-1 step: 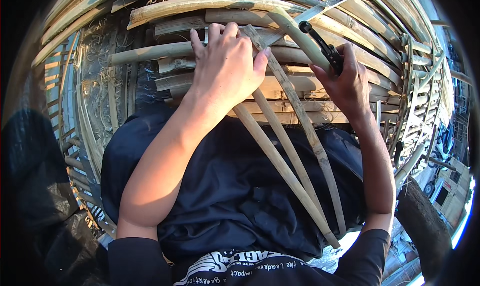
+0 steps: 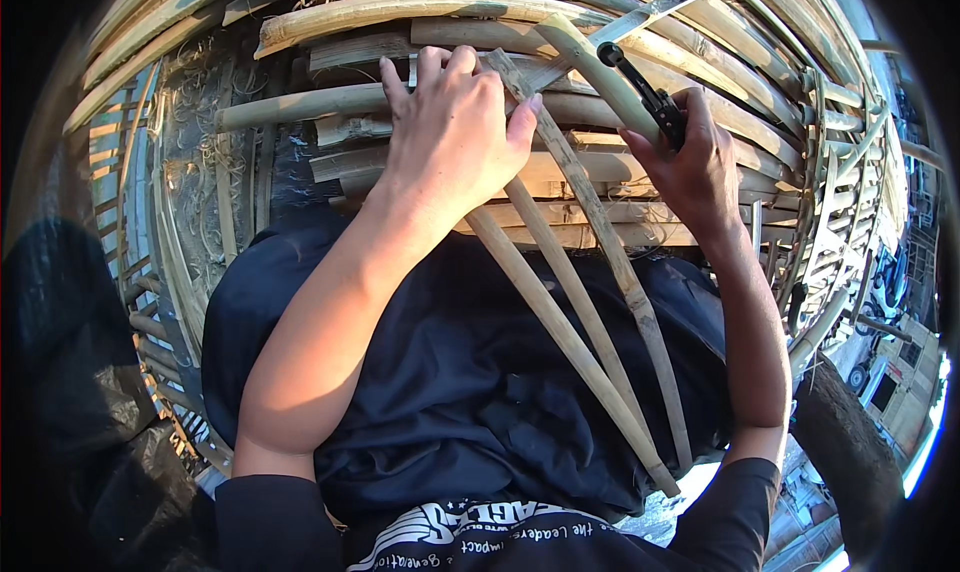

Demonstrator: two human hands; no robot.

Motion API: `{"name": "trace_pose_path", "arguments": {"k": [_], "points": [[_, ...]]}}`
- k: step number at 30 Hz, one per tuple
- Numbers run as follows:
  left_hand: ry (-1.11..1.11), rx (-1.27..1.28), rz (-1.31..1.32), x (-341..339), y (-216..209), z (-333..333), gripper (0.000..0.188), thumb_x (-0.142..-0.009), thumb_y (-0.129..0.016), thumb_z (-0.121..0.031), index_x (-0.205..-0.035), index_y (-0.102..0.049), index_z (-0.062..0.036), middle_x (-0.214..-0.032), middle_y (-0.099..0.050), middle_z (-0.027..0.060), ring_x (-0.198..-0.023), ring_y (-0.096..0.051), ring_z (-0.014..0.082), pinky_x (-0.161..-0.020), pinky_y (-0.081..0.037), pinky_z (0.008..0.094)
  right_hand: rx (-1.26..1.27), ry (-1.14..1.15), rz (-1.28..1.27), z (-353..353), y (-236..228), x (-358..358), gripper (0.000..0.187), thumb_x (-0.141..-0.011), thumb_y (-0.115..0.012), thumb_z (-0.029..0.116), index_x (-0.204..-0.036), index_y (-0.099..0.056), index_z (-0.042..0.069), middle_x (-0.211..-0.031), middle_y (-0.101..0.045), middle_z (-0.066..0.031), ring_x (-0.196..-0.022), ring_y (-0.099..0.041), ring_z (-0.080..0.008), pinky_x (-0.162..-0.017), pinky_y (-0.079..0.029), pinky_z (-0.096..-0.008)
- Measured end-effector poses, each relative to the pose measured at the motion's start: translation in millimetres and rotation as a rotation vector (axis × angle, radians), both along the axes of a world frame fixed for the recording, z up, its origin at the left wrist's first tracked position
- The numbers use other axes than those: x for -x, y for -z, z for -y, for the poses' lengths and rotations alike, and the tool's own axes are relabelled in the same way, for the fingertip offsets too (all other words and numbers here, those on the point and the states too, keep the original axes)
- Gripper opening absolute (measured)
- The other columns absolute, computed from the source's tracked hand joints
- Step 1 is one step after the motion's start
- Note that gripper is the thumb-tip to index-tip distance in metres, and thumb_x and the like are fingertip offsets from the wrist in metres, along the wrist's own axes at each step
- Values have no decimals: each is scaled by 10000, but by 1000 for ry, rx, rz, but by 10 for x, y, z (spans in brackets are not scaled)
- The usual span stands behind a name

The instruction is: The person constructs a bamboo lattice by arranging strips, using a hammer to secure them with small fasteners, and lifting the assembly to check the joints.

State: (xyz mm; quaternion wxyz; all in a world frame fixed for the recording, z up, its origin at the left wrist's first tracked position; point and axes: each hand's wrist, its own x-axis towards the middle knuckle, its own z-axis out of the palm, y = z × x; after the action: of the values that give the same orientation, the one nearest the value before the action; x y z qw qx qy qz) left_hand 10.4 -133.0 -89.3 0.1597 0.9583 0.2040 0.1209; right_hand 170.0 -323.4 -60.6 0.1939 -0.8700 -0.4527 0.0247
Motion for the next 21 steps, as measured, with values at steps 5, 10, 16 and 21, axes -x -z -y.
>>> {"name": "trace_pose_path", "arguments": {"k": [5, 10, 16, 21], "points": [[-19, -39, 119, 0, 59, 26, 435, -932, -675, -367, -970, -690, 66, -1088, -635, 141, -1103, -562, 330, -1068, -342, 663, 11, 14, 1, 25, -4, 5, 458, -823, -831, 235, -1049, -500, 14, -824, -716, -186, -767, -725, -360, -658, -568, -414], [-29, -35, 174, 14, 100, 28, 441, -925, -678, -373, -984, -688, 64, -1075, -643, 138, -1084, -572, 333, -1057, -353, 656, -8, -2, 35, 41, -3, 27, 450, -825, -826, 240, -1044, -501, 20, -815, -718, -177, -758, -729, -349, -649, -569, -403], [-37, -16, 178, 54, 3, 37, 416, -914, -674, -371, -958, -705, 42, -1063, -666, 140, -1079, -606, 335, -1056, -352, 655, -35, -22, 39, 46, -31, 36, 423, -833, -817, 244, -1029, -507, 32, -799, -716, -158, -737, -725, -337, -637, -564, -399], [-40, -48, 168, -26, -37, -29, 442, -924, -657, -397, -971, -721, 38, -1069, -674, 137, -1065, -620, 329, -1066, -340, 657, -40, -45, 84, -10, -29, -38, 420, -849, -802, 278, -1021, -509, 32, -787, -711, -153, -736, -721, -340, -629, -557, -402]]}}
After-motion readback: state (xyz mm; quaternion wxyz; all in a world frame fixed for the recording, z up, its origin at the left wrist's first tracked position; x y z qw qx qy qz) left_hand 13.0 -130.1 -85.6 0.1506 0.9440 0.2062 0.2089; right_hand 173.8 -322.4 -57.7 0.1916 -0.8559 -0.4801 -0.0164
